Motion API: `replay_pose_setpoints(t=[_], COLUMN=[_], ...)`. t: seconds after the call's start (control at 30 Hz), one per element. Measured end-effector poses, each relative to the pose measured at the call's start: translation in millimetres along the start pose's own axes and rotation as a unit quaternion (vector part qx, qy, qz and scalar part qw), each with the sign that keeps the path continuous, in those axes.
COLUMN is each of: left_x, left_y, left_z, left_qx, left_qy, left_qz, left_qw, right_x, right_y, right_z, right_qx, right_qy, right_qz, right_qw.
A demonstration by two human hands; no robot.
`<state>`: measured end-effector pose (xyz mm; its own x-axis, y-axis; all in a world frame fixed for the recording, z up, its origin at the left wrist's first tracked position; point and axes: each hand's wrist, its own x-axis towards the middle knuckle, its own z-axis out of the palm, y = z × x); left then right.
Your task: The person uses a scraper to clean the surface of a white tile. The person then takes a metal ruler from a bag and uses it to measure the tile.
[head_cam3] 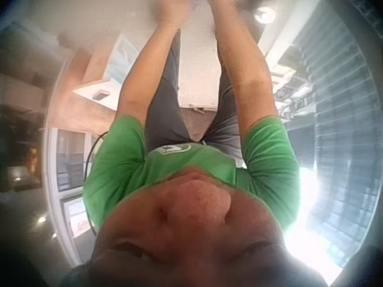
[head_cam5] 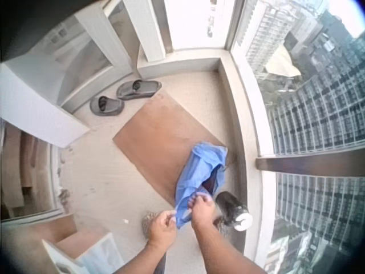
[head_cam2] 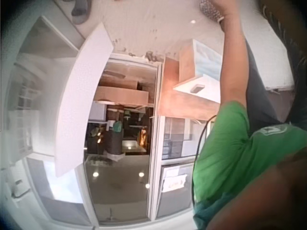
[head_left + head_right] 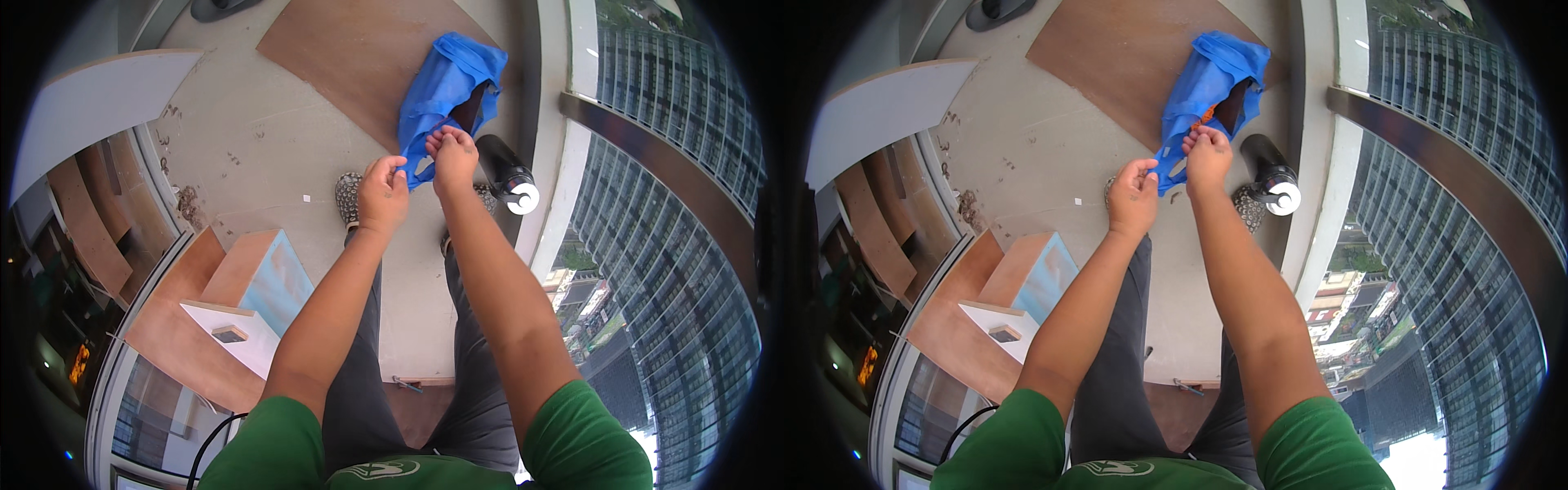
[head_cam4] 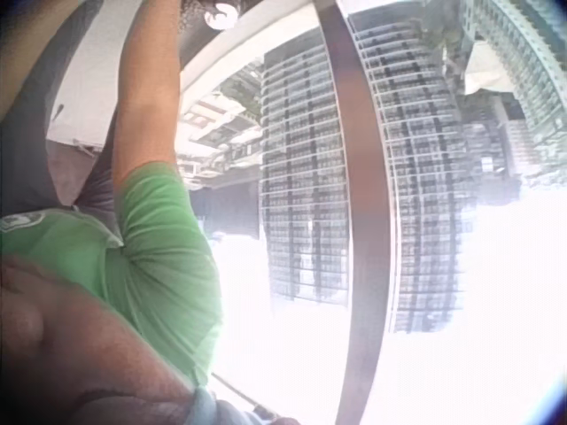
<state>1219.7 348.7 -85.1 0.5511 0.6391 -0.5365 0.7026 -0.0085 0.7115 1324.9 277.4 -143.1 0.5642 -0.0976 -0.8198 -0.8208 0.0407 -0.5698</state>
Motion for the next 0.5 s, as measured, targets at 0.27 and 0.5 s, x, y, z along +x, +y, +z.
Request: replay_pose_setpoints(t=[0.27,0.5], left_x=[-16.0,-22.2], left_y=[-9.2,-10.6], left_z=[-0.6,-1.4], left_qx=[-0.055,-0.065], left_qy=[-0.004,-0.015], left_qz=[0.012,0.051], left_qw=[0.998,0.997], right_x=[86.7,87.7], right_y=[67.1,71.9], right_z=[26.3,43.3], right_qx=[-0.205,-0.207], right_qy=[-0.169,-0.096], right_qz=[0.149,0.052], right_qw=[0.953,0.972])
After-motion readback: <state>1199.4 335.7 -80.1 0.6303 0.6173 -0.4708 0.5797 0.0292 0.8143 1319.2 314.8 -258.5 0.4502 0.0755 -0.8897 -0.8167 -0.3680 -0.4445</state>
